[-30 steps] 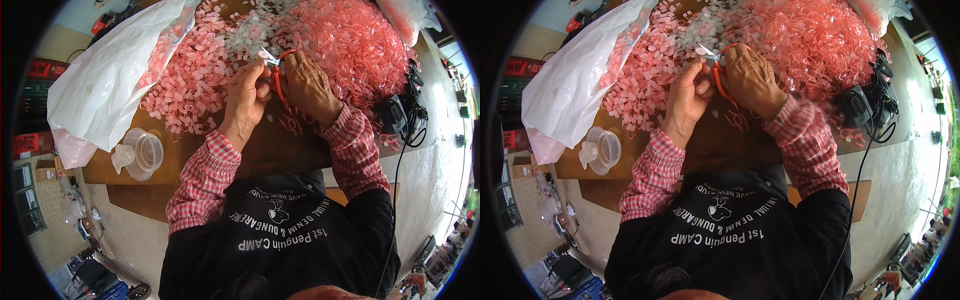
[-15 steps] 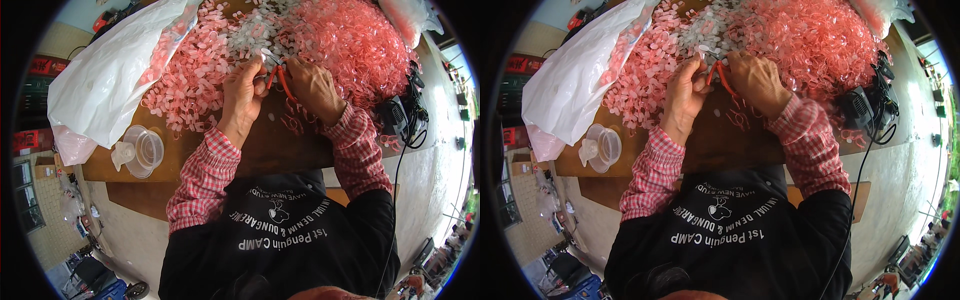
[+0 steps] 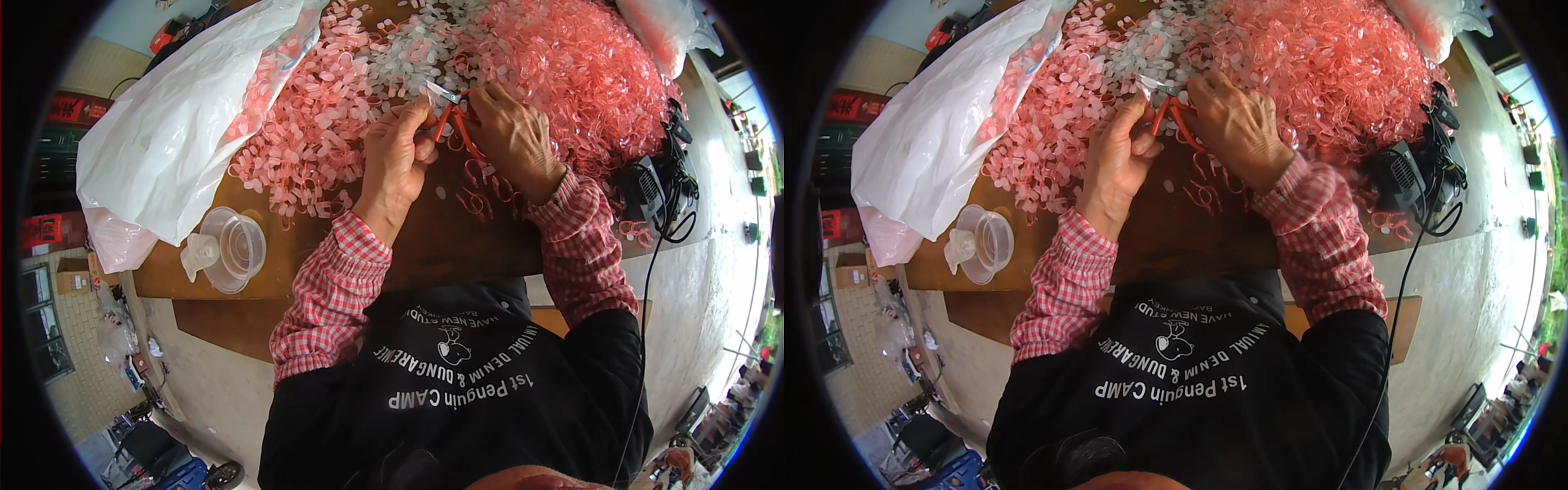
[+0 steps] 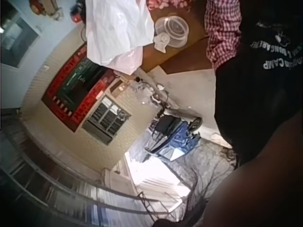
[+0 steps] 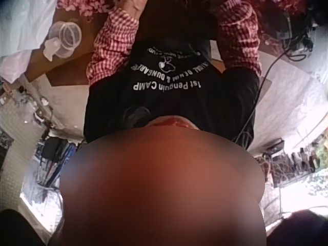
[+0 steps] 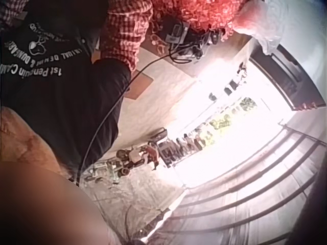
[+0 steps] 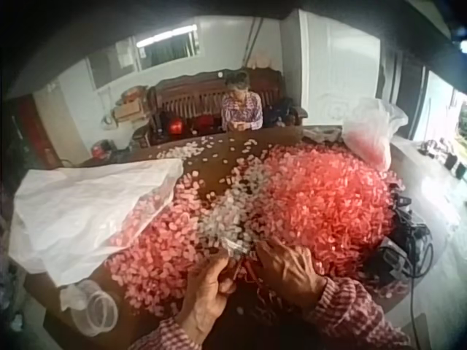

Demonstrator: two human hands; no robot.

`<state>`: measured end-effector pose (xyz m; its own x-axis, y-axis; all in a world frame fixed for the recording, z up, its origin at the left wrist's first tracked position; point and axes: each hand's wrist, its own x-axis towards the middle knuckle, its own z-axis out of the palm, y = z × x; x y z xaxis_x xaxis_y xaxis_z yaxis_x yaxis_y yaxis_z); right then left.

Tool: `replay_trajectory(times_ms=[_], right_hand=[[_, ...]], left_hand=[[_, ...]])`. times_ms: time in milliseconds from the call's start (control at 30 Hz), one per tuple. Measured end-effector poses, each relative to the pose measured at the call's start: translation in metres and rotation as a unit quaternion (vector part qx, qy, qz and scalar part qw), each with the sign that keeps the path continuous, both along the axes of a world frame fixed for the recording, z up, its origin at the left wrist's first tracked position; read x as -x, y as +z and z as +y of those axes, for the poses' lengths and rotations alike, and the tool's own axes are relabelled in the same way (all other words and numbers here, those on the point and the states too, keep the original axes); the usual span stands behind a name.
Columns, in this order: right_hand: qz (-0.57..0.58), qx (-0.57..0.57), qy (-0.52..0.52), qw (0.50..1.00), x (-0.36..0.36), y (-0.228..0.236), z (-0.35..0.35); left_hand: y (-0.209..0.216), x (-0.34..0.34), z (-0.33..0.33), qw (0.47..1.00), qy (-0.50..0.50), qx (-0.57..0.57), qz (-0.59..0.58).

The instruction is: Trimming small plastic flower decorations from a larger sprig using a pair of snips.

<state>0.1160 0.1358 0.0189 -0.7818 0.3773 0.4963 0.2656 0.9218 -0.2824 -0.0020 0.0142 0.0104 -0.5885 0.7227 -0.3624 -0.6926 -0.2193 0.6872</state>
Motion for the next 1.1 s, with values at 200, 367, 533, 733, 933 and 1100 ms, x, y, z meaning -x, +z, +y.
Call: replay_trajectory(times_ms=[200, 367, 533, 733, 933, 1100], right_hand=[[0.110, 0.312, 0.043, 0.943, 0.000, 0.001, 0.014], [0.084, 0.454, 0.109, 0.881, 0.005, -0.008, 0.016], [0.073, 0.488, 0.119, 0.862, 0.001, -0.001, 0.016], [0.092, 0.452, 0.116, 0.880, 0.007, -0.016, 0.018], [0.075, 0.232, 0.063, 0.968, 0.010, -0.009, 0.011], [0.123, 0.244, 0.020, 0.962, 0.007, -0.013, 0.028]], left_hand=[[-0.003, 0.000, 0.006, 0.996, 0.034, -0.007, 0.086], [-0.010, -0.012, 0.004, 0.937, 0.026, -0.042, 0.347], [-0.010, -0.015, 0.006, 0.901, 0.044, -0.023, 0.432], [-0.009, -0.018, 0.007, 0.878, 0.053, 0.004, 0.477], [-0.020, -0.013, 0.009, 0.846, 0.065, 0.021, 0.529], [-0.017, -0.003, 0.011, 0.776, 0.105, -0.004, 0.622]])
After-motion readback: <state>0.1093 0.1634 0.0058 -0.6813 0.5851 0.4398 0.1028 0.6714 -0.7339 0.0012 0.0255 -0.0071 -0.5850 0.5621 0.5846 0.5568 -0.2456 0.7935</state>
